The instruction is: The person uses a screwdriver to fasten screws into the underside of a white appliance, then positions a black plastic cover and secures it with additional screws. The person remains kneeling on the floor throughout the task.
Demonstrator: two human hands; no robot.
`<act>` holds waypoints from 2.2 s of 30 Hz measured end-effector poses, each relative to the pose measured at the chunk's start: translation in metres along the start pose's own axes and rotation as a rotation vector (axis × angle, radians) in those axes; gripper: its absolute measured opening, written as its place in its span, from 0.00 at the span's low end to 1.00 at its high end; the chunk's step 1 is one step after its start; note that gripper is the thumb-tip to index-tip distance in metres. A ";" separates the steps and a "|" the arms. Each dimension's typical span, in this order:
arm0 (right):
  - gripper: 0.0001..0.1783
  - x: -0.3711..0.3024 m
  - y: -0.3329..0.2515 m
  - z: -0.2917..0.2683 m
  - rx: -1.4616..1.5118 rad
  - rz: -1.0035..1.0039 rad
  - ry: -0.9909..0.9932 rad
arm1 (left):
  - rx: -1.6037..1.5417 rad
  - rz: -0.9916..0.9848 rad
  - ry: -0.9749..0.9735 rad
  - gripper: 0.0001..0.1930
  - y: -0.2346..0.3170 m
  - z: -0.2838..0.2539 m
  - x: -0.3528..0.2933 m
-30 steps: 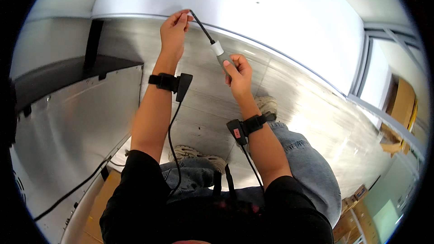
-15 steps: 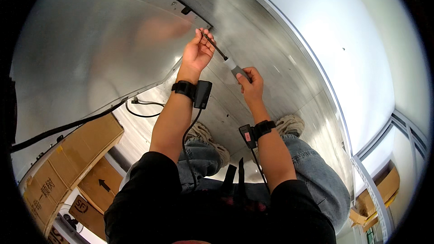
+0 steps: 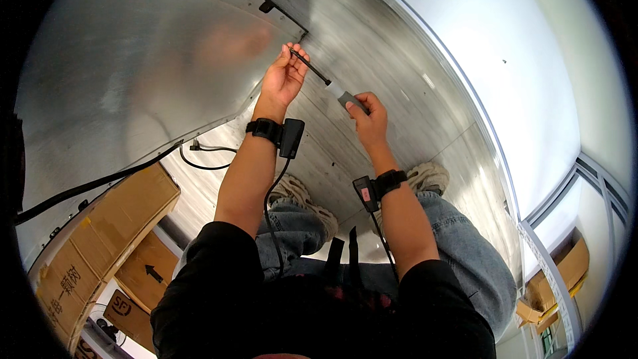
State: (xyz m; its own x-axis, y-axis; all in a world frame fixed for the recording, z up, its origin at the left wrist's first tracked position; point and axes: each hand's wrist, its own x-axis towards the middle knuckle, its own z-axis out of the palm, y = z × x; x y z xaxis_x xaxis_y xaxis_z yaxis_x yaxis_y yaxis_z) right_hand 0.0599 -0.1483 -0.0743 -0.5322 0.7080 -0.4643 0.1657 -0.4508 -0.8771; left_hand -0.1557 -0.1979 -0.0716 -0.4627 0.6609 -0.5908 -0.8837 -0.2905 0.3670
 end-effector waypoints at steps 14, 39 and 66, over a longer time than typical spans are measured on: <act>0.17 -0.024 0.009 0.043 -0.711 -0.113 -0.051 | 0.191 0.062 0.349 0.08 0.006 -0.091 -0.031; 0.20 -0.062 0.071 0.112 -0.449 0.205 -0.298 | 0.476 0.040 0.518 0.07 0.055 -0.156 -0.049; 0.19 -0.055 0.089 0.113 -0.408 0.199 -0.302 | 0.552 0.041 0.581 0.05 0.053 -0.143 -0.044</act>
State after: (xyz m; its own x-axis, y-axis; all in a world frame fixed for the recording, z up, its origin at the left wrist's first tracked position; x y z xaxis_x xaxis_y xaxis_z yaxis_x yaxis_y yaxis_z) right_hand 0.0106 -0.2889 -0.1129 -0.6622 0.4159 -0.6234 0.5645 -0.2703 -0.7799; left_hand -0.1926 -0.3411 -0.1285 -0.5915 0.1466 -0.7928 -0.7727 0.1776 0.6094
